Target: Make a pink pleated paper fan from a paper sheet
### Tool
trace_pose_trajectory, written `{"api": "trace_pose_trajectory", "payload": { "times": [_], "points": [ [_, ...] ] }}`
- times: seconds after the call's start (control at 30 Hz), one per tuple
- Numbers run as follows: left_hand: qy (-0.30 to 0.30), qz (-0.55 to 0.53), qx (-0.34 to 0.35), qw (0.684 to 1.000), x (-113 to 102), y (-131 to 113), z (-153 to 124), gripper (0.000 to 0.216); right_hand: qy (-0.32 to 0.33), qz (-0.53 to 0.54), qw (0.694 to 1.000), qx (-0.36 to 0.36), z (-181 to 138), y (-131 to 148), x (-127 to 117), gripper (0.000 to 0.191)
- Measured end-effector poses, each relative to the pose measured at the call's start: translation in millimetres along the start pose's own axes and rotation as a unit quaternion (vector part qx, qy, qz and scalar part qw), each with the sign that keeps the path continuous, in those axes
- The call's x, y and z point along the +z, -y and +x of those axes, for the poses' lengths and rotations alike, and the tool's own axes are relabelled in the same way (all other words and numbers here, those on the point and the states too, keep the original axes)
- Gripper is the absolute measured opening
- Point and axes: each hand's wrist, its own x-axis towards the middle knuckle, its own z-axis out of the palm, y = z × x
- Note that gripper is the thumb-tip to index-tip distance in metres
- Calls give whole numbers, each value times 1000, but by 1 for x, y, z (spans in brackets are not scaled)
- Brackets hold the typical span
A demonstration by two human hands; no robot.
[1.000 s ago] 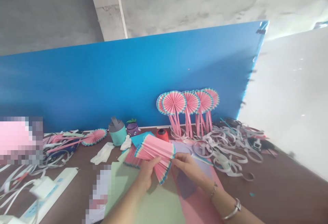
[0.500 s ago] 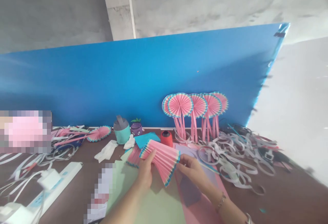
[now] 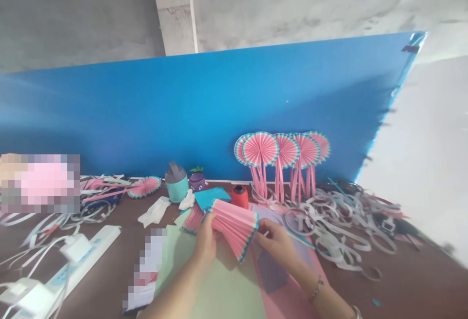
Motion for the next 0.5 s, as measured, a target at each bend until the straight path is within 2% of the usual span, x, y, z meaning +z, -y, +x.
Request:
{"api": "trace_pose_trajectory", "payload": {
  "times": [0.23,0.33,0.4,0.5],
  "points": [
    [-3,7,11,1000,-2,3,4,19,-10,-19,1000,-10,1,-4,2,7],
    [4,2,16,1000,-1,3,4,24,-13,-7,1000,-10,1,-4,1,9],
    [32,5,16,999,-1,3,1,32,-12,12,1000,-1,1,-4,1,11],
    [114,57,6,992,-2,5,-4,41,-1,62,998,23,2,-3,-1,19]
  ]
}}
